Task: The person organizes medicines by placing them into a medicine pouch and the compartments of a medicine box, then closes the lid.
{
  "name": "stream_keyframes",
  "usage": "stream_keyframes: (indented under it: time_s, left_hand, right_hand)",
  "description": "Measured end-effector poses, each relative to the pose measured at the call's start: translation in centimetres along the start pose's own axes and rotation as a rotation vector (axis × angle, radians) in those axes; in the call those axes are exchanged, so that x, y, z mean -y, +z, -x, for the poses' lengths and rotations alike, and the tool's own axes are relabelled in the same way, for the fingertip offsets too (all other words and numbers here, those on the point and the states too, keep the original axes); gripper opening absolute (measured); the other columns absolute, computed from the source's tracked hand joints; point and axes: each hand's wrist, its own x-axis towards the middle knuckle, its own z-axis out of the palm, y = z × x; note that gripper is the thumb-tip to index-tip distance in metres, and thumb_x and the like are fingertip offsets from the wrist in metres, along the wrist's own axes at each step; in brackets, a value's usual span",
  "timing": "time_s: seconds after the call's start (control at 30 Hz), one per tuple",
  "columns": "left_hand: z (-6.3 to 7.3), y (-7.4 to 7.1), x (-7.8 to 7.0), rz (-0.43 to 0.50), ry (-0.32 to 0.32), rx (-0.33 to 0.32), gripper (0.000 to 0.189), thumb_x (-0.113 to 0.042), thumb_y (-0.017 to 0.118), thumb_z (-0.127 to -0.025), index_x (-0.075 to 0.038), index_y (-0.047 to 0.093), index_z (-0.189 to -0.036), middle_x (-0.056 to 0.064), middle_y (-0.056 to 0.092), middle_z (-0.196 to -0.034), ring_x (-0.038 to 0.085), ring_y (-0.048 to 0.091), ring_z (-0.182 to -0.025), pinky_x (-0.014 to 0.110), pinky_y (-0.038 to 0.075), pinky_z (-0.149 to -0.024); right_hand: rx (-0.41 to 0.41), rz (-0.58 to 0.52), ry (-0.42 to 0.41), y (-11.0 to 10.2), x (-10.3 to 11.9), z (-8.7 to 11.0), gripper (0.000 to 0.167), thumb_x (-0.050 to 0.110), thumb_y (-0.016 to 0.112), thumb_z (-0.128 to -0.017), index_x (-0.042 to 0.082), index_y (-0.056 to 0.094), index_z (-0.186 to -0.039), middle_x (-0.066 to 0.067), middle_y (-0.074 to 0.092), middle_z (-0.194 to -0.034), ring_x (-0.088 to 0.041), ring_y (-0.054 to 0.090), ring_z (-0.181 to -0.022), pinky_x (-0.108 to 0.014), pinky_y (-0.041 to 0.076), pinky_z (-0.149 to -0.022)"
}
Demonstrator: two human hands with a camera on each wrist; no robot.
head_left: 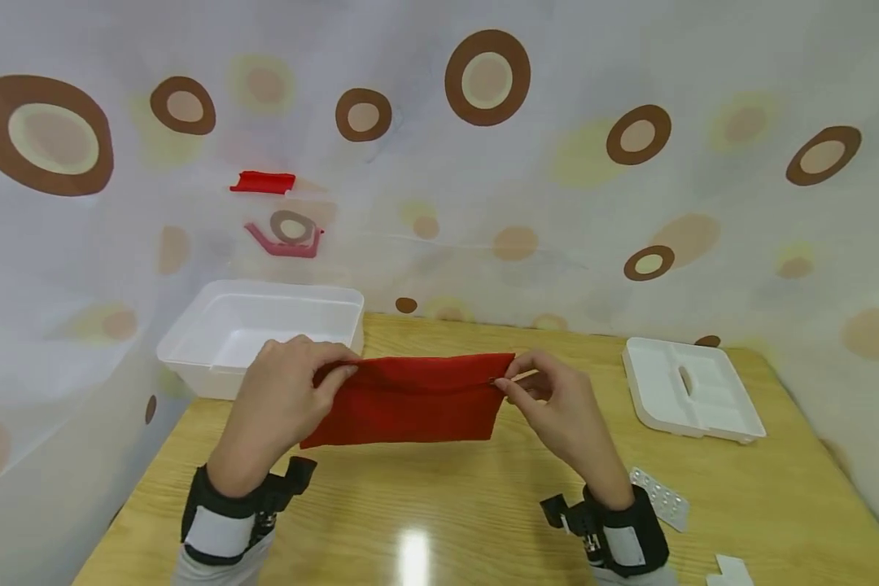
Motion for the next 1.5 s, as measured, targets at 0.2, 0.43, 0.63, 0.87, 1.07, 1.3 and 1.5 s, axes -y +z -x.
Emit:
stream_keyframes:
  time_s: [0.2, 0.43, 0.63, 0.87, 1.07, 1.3, 1.5]
  left_hand:
    - [-1.7, -1.3, 1.2, -0.078, 0.026, -0.190, 0.017, -0.012, 0.075, -0.091, -0.015, 0.082, -0.106, 0.008, 0.077, -0.093, 0.032, 0.061, -0.092, 0.053, 0.037, -0.082]
    - [-4.9, -4.2, 3.7, -0.015, 0.069, -0.358, 0.019, -0.007, 0.071, -0.093, -0.006, 0.079, -0.109, 0.016, 0.076, -0.099, 0.034, 0.059, -0.093, 0.055, 0.043, -0.084]
    - [-8.0, -4.6, 8.2, 0.047, 0.110, -0.361, 0.019, -0.003, 0.069, -0.094, -0.004, 0.078, -0.110, 0.017, 0.075, -0.102, 0.031, 0.057, -0.092, 0.044, 0.047, -0.076]
    - [-10.0, -1.5, 12.4, 0.114, 0.097, -0.308, 0.018, -0.004, 0.070, -0.094, -0.003, 0.078, -0.109, 0.019, 0.075, -0.103, 0.035, 0.062, -0.094, 0.047, 0.048, -0.082]
    - [-9.2, 0.3, 14.8, 0.152, -0.020, -0.185, 0.023, -0.011, 0.069, -0.097, -0.001, 0.076, -0.116, 0.023, 0.073, -0.109, 0.038, 0.065, -0.098, 0.057, 0.053, -0.087]
    - [-6.8, -0.9, 19.5, 0.084, -0.138, -0.020, 0.029, -0.014, 0.061, -0.102, 0.002, 0.070, -0.124, 0.029, 0.068, -0.118, 0.041, 0.060, -0.103, 0.062, 0.049, -0.092]
    - [-5.2, -0.3, 21.9, 0.064, -0.226, 0.099, 0.035, -0.017, 0.057, -0.104, -0.001, 0.060, -0.135, 0.033, 0.062, -0.124, 0.046, 0.055, -0.103, 0.066, 0.049, -0.092]
  right_hand:
    - [0.026, -0.056, -0.085, 1.7, 2.3, -1.3, 0.050, 0.010, 0.075, -0.092, 0.018, 0.052, -0.136, -0.007, 0.068, -0.096, -0.010, 0.072, -0.071, -0.029, 0.058, -0.064]
    - [0.014, -0.020, -0.201, 3.3, 5.7, -5.3, 0.026, 0.011, 0.073, -0.094, 0.014, 0.068, -0.119, -0.004, 0.070, -0.106, -0.013, 0.073, -0.075, -0.027, 0.060, -0.068]
    - [0.011, -0.101, -0.200, 5.3, 6.1, -9.5, 0.014, 0.008, 0.073, -0.093, 0.009, 0.070, -0.106, -0.006, 0.070, -0.101, -0.021, 0.074, -0.074, -0.026, 0.059, -0.064]
    - [0.047, -0.165, -0.077, 7.8, 4.1, -11.6, 0.011, 0.010, 0.073, -0.093, 0.006, 0.069, -0.103, -0.010, 0.068, -0.098, -0.025, 0.076, -0.075, -0.026, 0.060, -0.067]
    - [0.103, -0.137, -0.012, 9.4, 3.2, -11.7, 0.010, 0.013, 0.069, -0.097, 0.007, 0.069, -0.104, -0.009, 0.067, -0.095, -0.019, 0.074, -0.073, -0.025, 0.060, -0.067]
    - [0.130, 0.104, -0.176, 14.1, 4.4, -12.8, 0.017, 0.019, 0.062, -0.102, 0.008, 0.075, -0.105, 0.000, 0.073, -0.085, -0.008, 0.065, -0.077, -0.016, 0.050, -0.067]
    - [0.169, 0.289, -0.162, 16.9, 5.2, -12.9, 0.025, 0.016, 0.061, -0.100, 0.008, 0.074, -0.120, 0.000, 0.073, -0.095, -0.009, 0.058, -0.076, -0.013, 0.046, -0.061]
